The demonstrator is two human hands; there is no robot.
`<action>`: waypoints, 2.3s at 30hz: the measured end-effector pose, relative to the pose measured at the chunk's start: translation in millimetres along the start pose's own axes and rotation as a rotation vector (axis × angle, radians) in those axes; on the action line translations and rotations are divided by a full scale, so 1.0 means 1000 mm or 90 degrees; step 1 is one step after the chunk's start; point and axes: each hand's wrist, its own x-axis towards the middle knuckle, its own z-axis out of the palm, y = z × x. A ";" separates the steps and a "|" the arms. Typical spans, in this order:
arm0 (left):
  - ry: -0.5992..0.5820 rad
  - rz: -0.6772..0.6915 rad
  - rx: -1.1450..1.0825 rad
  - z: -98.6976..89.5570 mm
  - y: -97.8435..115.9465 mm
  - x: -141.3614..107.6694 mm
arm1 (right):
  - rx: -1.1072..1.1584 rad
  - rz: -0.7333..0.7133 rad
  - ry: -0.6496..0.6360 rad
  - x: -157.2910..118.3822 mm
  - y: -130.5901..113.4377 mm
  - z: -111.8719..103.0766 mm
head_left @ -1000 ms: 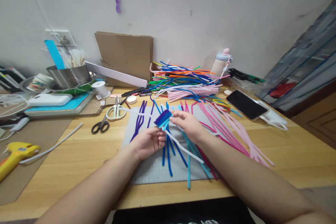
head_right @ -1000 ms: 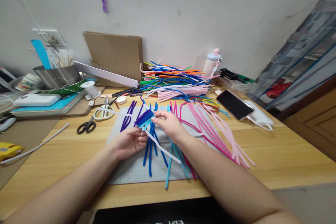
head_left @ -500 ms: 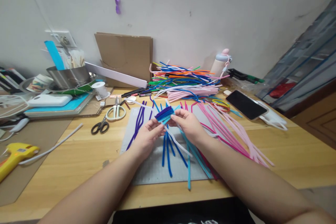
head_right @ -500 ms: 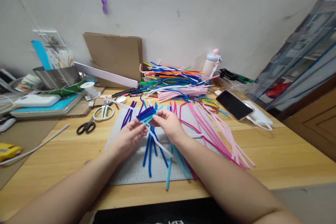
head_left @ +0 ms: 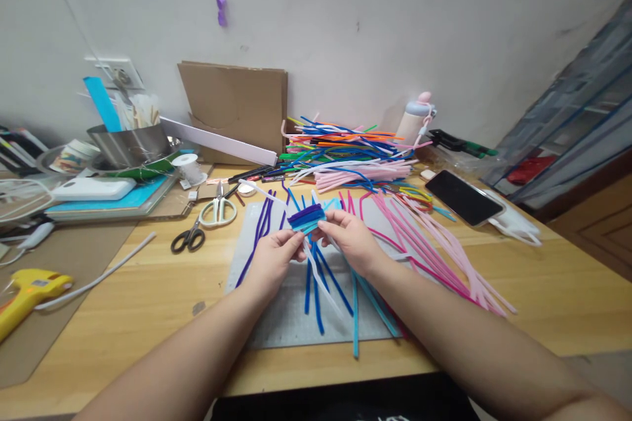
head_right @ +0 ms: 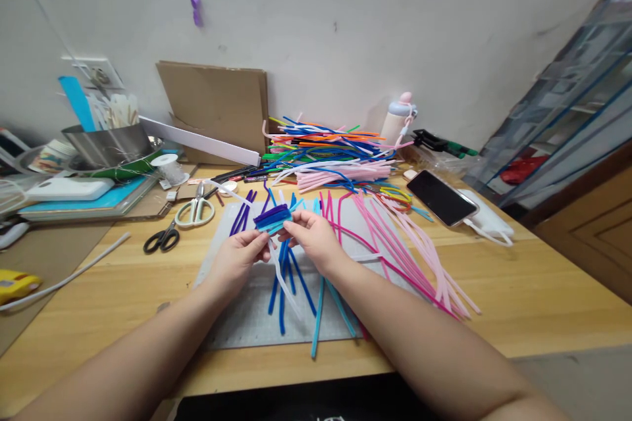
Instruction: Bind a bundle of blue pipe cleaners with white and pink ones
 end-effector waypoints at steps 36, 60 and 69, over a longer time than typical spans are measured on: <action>0.024 0.003 0.000 -0.004 0.008 -0.001 | -0.080 0.001 0.000 -0.002 -0.006 0.001; 0.002 -0.030 -0.051 -0.003 0.002 0.000 | -0.123 0.034 -0.062 0.002 0.001 -0.006; 0.100 -0.118 -0.263 -0.003 -0.003 0.006 | -0.564 -0.397 0.150 -0.013 -0.011 -0.002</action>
